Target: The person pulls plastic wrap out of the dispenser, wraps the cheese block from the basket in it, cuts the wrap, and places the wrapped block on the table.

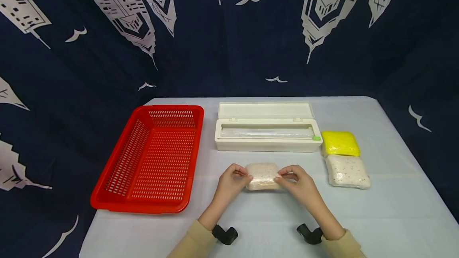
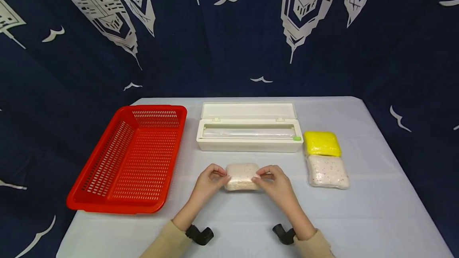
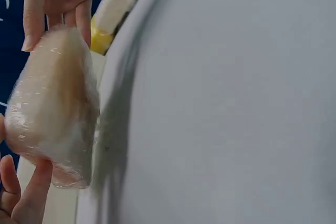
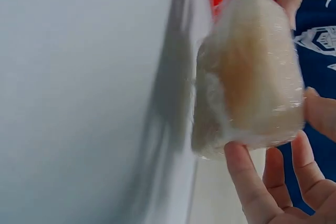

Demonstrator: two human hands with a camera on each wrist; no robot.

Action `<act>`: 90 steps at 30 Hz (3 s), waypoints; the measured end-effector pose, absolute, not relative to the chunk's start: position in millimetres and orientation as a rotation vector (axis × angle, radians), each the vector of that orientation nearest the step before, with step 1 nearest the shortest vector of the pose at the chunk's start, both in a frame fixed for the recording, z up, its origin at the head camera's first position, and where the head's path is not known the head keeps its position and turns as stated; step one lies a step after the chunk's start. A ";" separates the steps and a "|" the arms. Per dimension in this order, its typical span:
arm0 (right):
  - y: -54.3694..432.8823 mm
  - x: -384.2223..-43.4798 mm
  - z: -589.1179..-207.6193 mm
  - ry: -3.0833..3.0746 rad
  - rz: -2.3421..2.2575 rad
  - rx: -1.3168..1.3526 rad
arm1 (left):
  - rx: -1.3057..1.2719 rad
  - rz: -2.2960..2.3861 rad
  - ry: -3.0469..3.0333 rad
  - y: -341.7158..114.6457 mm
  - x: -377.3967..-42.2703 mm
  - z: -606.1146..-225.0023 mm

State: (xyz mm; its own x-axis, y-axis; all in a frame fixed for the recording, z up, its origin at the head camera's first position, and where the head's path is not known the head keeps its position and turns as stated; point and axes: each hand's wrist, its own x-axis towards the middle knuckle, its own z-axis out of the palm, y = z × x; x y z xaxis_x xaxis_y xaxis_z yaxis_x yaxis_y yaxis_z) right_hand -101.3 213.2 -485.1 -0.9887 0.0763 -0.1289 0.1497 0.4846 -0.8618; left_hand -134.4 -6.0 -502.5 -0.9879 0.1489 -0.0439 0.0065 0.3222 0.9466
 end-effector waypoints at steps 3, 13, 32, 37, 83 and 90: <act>211.0 -97.9 -493.3 2.639 -1.522 0.209 | 0.153 1.725 2.431 -6.3 -129.7 -511.3; 202.5 -89.9 -507.6 2.631 -1.523 0.190 | 0.133 1.715 2.296 -5.2 -123.4 -523.3; 201.6 -105.0 -510.2 2.690 -1.245 -0.143 | -0.073 1.776 2.558 -29.5 -123.8 -507.5; 198.5 -106.4 -512.3 2.779 -1.133 -0.153 | -0.085 1.791 2.552 -27.5 -124.1 -505.4; 398.7 -29.4 -517.2 2.864 -1.061 0.373 | 0.013 1.804 2.490 -22.7 -117.9 -507.8; 396.9 -32.4 -514.9 2.840 -0.971 0.425 | 0.012 1.806 2.498 -21.6 -119.6 -507.0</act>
